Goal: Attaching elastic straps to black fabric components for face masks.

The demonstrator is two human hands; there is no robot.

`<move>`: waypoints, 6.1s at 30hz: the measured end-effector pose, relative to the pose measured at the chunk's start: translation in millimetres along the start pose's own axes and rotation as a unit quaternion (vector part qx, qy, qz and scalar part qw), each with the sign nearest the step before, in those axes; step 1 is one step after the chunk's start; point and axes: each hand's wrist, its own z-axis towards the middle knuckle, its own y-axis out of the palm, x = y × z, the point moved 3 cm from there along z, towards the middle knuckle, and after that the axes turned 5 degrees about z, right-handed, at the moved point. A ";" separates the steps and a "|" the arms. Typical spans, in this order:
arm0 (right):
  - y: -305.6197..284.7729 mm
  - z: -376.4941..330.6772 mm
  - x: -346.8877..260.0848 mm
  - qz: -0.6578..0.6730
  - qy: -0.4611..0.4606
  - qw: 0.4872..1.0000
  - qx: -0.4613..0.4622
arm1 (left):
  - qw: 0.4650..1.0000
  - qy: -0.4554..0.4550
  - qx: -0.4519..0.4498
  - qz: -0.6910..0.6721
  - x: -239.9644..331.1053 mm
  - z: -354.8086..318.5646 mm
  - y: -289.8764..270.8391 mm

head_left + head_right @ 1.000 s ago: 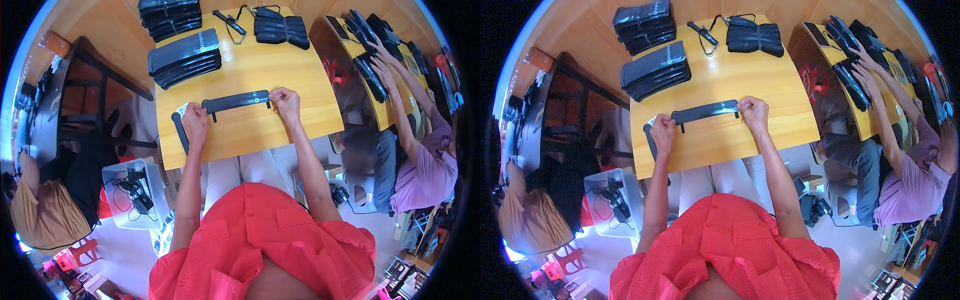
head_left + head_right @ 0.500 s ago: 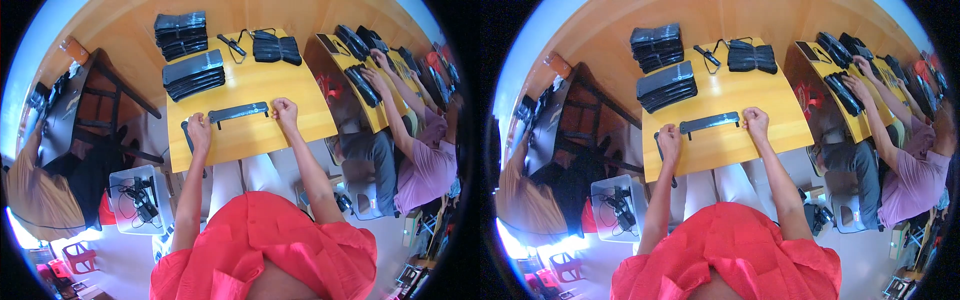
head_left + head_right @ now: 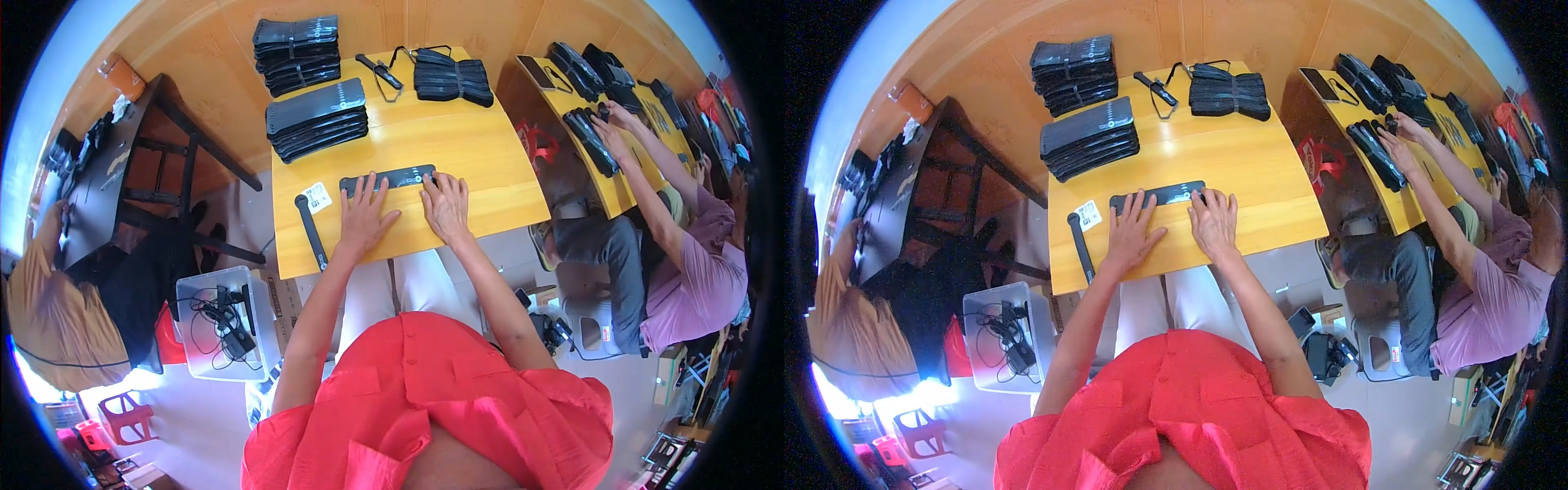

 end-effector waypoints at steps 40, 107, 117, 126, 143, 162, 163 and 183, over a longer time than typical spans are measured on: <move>14.7 -5.8 -2.9 -0.049 0.120 0.983 -0.133 | 0.977 -0.175 0.055 -0.106 -16.4 -15.9 -6.6; -125.2 -12.0 -135.4 0.319 -0.114 0.937 -0.089 | 0.524 -0.282 -0.004 -0.804 42.2 -86.7 -109.6; -119.3 -11.2 -138.0 0.320 -0.079 0.942 -0.068 | 0.555 -0.281 -0.011 -0.783 39.9 -88.1 -109.3; -105.4 -12.3 -134.8 0.297 -0.055 0.953 -0.031 | 0.597 -0.250 0.004 -0.762 39.0 -84.7 -114.0; -113.3 -13.8 -123.5 0.465 -0.026 0.867 -0.177 | 0.589 -0.246 -0.048 -0.768 32.8 -93.9 -118.0; -115.9 -23.2 -127.0 0.494 0.013 0.866 -0.076 | 0.704 -0.178 -0.062 -0.685 55.2 -95.8 -119.8; -115.0 -23.9 -126.5 0.524 0.054 0.845 -0.091 | 0.703 -0.175 -0.062 -0.686 56.2 -95.1 -120.2; -117.7 -28.6 -128.3 0.467 0.088 0.876 -0.076 | 0.662 -0.237 -0.065 -0.708 66.4 -104.3 -123.1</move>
